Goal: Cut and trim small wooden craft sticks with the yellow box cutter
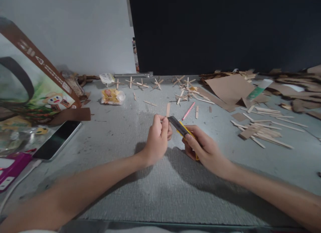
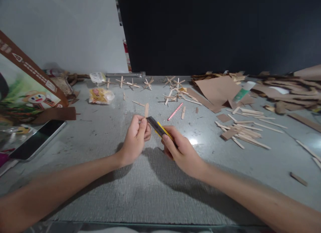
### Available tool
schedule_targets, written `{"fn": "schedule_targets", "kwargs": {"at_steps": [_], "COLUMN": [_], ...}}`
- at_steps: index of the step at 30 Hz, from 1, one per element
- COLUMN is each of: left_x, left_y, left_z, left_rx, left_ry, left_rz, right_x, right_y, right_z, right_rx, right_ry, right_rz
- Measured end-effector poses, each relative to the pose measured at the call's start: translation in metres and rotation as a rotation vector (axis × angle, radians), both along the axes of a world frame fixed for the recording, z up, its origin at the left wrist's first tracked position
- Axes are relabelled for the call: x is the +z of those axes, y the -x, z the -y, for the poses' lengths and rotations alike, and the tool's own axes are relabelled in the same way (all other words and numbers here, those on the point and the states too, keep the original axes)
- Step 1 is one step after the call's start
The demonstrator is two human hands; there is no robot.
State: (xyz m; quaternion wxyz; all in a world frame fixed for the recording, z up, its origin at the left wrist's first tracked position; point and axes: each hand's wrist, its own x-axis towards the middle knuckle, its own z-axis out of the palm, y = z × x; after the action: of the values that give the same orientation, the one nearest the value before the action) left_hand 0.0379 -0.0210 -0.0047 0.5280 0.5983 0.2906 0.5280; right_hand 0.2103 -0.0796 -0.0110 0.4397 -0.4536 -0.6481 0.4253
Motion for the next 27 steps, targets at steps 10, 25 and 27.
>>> {"fn": "schedule_targets", "kwargs": {"at_steps": [10, 25, 27], "left_x": [0.004, 0.003, 0.002], "left_y": [0.000, 0.000, 0.000], "left_z": [-0.001, 0.001, 0.002], "left_rx": [-0.088, 0.007, -0.003], "left_ry": [0.086, -0.030, -0.022], "left_rz": [0.051, -0.030, -0.044], "right_x": [0.007, 0.016, 0.016], "right_y": [-0.003, -0.014, -0.013], "right_z": [-0.005, -0.001, -0.001], "right_rx": [0.051, -0.066, -0.072], "right_ry": [0.018, -0.191, -0.197], "right_rz": [-0.032, 0.183, 0.194]}}
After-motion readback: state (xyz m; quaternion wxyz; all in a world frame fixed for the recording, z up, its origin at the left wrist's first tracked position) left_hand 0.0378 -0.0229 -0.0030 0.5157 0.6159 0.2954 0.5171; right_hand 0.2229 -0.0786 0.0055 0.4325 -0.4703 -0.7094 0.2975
